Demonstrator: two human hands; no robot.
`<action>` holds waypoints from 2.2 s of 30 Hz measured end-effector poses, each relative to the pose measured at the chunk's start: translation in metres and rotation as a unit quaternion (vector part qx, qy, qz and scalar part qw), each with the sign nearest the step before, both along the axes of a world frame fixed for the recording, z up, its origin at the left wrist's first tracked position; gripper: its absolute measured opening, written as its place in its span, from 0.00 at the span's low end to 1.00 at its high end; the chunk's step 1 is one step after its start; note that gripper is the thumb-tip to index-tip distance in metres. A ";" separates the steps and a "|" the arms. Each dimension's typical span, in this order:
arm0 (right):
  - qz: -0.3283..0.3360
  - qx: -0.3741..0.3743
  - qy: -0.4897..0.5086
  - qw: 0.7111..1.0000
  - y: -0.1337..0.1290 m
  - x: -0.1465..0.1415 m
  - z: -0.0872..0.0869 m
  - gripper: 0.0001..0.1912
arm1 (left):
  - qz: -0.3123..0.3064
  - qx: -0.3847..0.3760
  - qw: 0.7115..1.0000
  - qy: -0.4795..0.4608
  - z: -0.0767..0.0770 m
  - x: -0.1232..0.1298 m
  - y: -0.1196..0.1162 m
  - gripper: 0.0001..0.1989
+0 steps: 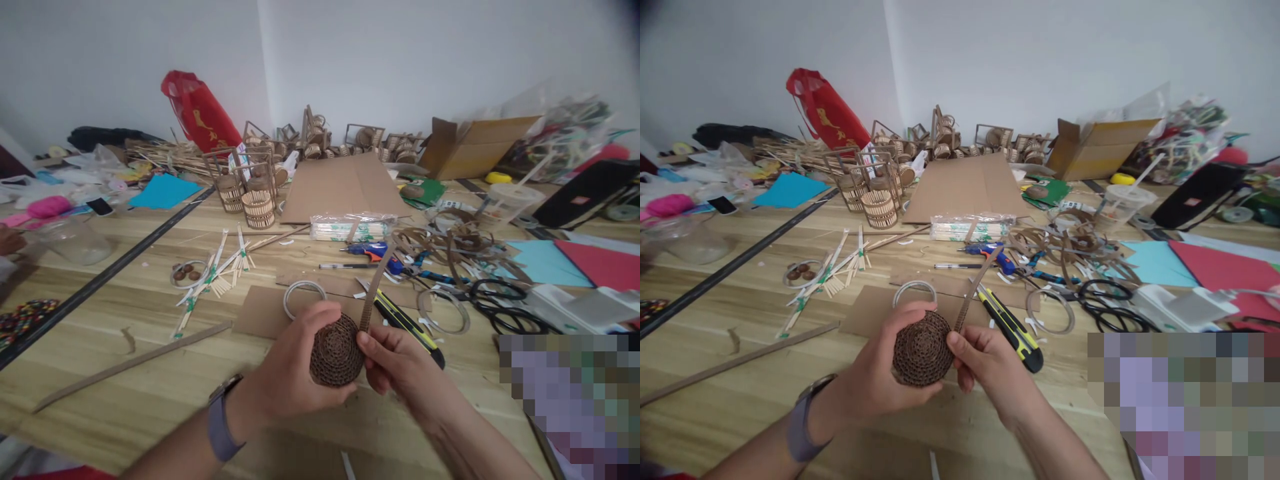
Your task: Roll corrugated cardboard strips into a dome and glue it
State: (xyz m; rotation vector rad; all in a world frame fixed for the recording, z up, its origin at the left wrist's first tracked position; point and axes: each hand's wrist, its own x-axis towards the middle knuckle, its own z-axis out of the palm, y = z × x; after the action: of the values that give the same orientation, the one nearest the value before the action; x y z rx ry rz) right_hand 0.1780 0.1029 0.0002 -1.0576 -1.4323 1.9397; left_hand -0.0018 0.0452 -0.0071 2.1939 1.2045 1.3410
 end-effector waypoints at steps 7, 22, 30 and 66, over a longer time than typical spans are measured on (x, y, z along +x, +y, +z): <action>0.092 -0.009 -0.040 0.995 0.006 0.011 0.001 0.31 | -0.071 -0.049 0.996 0.005 0.008 -0.005 -0.001 0.42; 0.209 -0.071 -0.038 0.975 0.012 0.021 -0.010 0.31 | -0.223 -0.051 0.973 -0.016 0.008 -0.010 0.002 0.40; 0.031 -0.137 0.066 0.988 0.007 0.005 -0.010 0.29 | -0.087 -0.117 0.988 -0.052 0.006 -0.010 0.000 0.45; -0.061 0.105 -0.074 0.990 0.000 -0.006 -0.013 0.30 | 0.022 -0.291 0.933 -0.209 -0.001 -0.005 0.011 0.24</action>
State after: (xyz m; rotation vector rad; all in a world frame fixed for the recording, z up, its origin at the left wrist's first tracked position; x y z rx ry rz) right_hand 0.1719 0.1026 -0.0124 -1.1786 -1.5736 1.6142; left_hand -0.0066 0.0563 -0.0081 1.3962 1.2725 1.1848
